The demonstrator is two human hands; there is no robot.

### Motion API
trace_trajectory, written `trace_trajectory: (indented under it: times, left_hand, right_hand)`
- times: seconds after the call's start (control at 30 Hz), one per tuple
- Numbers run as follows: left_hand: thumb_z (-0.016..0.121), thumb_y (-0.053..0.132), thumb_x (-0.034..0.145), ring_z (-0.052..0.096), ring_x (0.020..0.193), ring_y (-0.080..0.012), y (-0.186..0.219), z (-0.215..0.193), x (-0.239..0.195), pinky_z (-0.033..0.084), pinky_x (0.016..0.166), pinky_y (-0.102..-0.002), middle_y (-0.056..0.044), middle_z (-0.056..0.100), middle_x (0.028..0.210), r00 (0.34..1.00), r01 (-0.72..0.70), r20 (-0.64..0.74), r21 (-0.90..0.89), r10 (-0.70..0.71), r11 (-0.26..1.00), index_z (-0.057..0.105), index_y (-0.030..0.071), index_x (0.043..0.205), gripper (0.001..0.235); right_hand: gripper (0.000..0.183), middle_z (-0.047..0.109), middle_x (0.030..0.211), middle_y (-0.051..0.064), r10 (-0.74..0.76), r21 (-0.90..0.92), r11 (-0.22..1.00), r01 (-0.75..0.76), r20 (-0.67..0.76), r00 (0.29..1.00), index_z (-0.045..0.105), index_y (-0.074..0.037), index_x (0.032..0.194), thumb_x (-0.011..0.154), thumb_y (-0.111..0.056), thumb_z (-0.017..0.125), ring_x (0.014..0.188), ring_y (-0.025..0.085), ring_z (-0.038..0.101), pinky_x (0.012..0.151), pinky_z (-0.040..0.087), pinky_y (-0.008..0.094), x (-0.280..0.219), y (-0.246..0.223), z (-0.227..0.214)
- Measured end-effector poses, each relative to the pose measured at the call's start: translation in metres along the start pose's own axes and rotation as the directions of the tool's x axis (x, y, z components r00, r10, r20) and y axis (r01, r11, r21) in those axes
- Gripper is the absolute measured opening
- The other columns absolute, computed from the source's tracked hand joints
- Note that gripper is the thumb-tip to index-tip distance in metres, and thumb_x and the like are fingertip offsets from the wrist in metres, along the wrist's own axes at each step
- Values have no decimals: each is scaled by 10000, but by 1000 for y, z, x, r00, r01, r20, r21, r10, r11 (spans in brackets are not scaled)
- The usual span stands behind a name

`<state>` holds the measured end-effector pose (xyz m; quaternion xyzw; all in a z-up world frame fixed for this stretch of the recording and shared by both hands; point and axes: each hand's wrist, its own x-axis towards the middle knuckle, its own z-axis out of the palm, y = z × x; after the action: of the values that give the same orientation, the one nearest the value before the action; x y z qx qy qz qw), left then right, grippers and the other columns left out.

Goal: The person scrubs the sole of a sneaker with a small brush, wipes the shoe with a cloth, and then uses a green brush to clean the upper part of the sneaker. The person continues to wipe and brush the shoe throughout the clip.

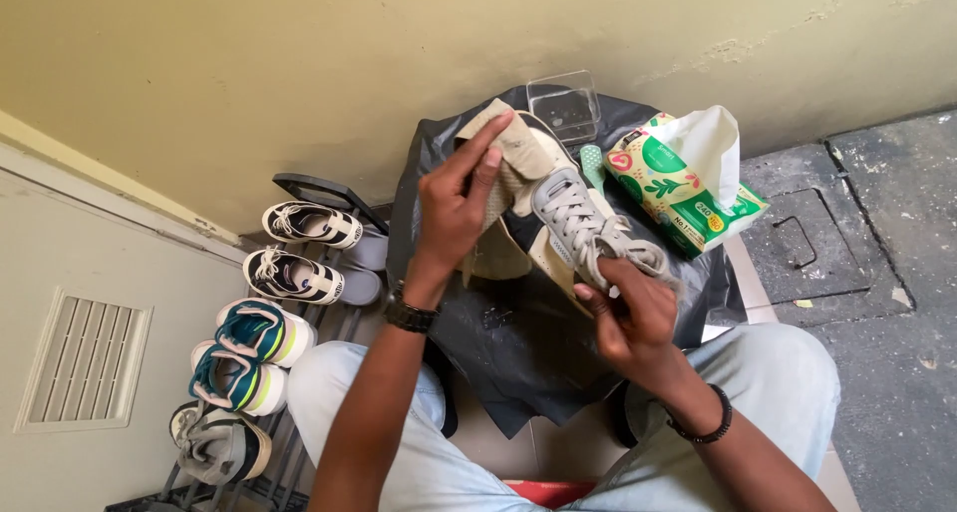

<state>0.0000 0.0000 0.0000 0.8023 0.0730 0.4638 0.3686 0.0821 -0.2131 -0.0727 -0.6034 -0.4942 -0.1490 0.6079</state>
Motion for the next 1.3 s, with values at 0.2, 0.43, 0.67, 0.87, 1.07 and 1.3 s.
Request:
trace_trajectory:
  times: [0.2, 0.43, 0.67, 0.87, 1.07, 1.3]
  left_hand:
    - [693, 216, 1031, 629, 619, -33, 8, -35, 13, 536, 608, -229, -30, 765, 750, 987, 15, 158, -51, -7, 999, 763, 225, 1264, 243]
    - [688, 121, 995, 752, 788, -335, 0, -34, -4, 584, 789, -434, -117, 802, 983, 904, -42, 425, -4, 40, 999, 763, 161, 1222, 242]
    - [650, 171, 1001, 759, 822, -297, 0, -22, -21, 578, 823, -405, -170, 792, 870, 728, 259, 677, -124, -109, 958, 752, 170, 1235, 255]
    - [579, 227, 1051, 692, 1155, -364, 20, -23, -3, 515, 1006, -473, -206, 751, 1185, 641, 415, 754, -183, -144, 891, 685, 130, 1340, 323]
    - [533, 266, 1085, 594, 1331, -359, 15, -6, 2, 403, 1159, -482, -175, 690, 1343, 653, 542, 751, -368, -103, 756, 658, 125, 1381, 351]
    - [579, 277, 1065, 573, 1339, -245, 45, 3, 21, 396, 1186, -431, -162, 691, 1344, 644, 603, 764, -484, -29, 634, 706, 74, 1320, 350]
  right_hand:
    - [148, 497, 578, -16, -350, -241, 887, 394, 207, 914, 736, -88, 842, 911, -16, 626, 438, 226, 533, 468, 478, 348, 25, -4, -18]
    - [264, 494, 657, 90, -620, -280, 666, 692, 307, 722, 683, -25, 812, 917, -8, 442, 472, 214, 446, 504, 467, 343, 53, -18, -25]
    - [223, 529, 664, 159, -764, -229, 545, 807, 262, 590, 665, 11, 755, 934, 10, 532, 469, 205, 423, 524, 474, 337, 57, -32, -11]
    - [317, 542, 649, 145, -864, -180, 359, 916, 306, 399, 663, -13, 766, 976, -28, 425, 501, 185, 447, 585, 479, 307, 70, -38, -10]
    - [356, 562, 653, 114, -898, -174, 143, 974, 392, 202, 664, -42, 762, 978, -38, 381, 524, 162, 431, 639, 481, 305, 83, -40, -15]
    - [307, 577, 623, 111, -906, -25, -11, 1000, 424, 1, 639, -64, 698, 908, -21, 418, 500, 193, 477, 685, 555, 351, 93, -55, 5]
